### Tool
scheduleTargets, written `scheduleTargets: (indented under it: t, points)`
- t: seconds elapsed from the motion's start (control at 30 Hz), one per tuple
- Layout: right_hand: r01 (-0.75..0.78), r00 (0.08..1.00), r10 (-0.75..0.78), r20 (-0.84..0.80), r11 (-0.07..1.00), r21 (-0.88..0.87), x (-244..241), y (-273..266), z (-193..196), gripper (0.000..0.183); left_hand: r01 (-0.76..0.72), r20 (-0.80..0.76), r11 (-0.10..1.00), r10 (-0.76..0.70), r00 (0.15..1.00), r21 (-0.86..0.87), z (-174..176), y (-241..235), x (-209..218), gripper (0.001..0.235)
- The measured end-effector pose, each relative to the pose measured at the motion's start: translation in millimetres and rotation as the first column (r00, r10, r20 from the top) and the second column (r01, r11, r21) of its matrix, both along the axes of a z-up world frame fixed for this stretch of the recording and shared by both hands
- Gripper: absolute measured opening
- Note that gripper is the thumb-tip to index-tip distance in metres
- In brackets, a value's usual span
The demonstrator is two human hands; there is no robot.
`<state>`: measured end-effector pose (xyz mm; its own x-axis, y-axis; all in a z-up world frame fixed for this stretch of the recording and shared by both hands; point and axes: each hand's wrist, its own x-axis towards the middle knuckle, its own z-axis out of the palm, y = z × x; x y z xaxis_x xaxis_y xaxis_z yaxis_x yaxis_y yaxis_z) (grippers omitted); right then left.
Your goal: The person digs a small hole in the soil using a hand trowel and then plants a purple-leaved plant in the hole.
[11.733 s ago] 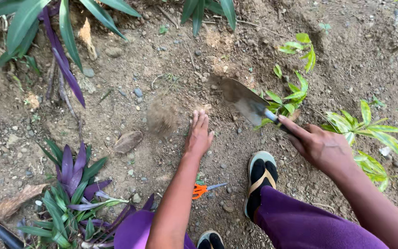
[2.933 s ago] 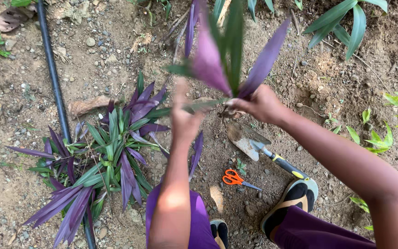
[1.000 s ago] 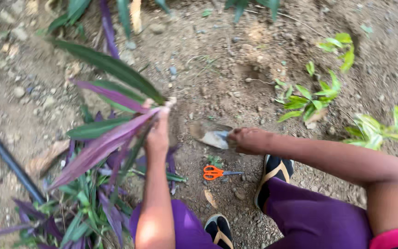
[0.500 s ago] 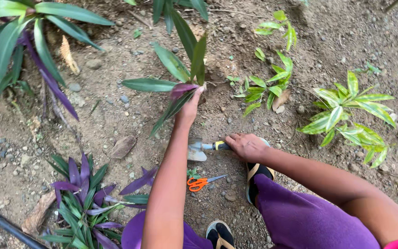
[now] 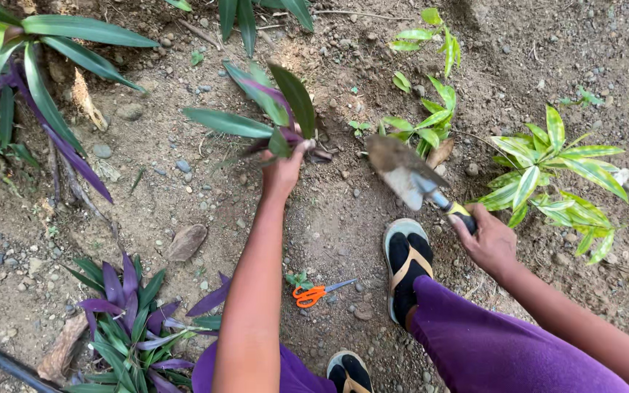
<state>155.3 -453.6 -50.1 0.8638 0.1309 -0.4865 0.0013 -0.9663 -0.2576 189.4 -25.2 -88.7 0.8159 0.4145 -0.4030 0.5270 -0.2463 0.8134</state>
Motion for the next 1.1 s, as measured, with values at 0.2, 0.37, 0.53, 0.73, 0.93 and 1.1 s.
scheduleTargets:
  t: [0.2, 0.37, 0.53, 0.73, 0.93, 1.1]
  points:
    - [0.004, 0.998, -0.006, 0.062, 1.000, 0.020, 37.2, 26.9, -5.9, 0.052, -0.021, 0.227, 0.993, 0.048, 0.973, -0.118, -32.2, -5.8, -18.8, 0.017]
    - [0.024, 0.991, -0.039, 0.127, 0.993, 0.113, 83.7, 58.8, 19.2, 0.054, -0.040, 0.394, 0.992, 0.084, 0.915, -0.117, -63.6, -13.8, -28.5, 0.016]
    - [-0.171, 0.969, 0.154, 0.191, 0.982, 0.077, 136.5, 116.6, 11.9, 0.053, -0.203, 0.185, 0.853, 0.325, 0.927, -0.481, -81.2, -10.2, -39.5, 0.010]
    - [-0.432, 0.850, 0.425, 0.312, 0.901, -0.051, 156.0, 148.4, 27.2, 0.052, -0.050, 0.423, 0.863, 0.296, 0.856, -0.503, -101.8, -9.3, -53.4, 0.013]
    - [-0.485, 0.795, 0.464, 0.392, 0.873, -0.050, 181.7, 148.9, 38.5, 0.044, -0.087, 0.578, 0.990, 0.137, 0.804, -0.113, -93.3, -11.4, -53.6, 0.015]
    - [-0.570, 0.701, 0.578, 0.419, 0.806, -0.158, 191.6, 174.4, 21.3, 0.047, -0.111, 0.715, 0.948, -0.145, 0.685, 0.298, -71.6, -8.2, -47.7, 0.012]
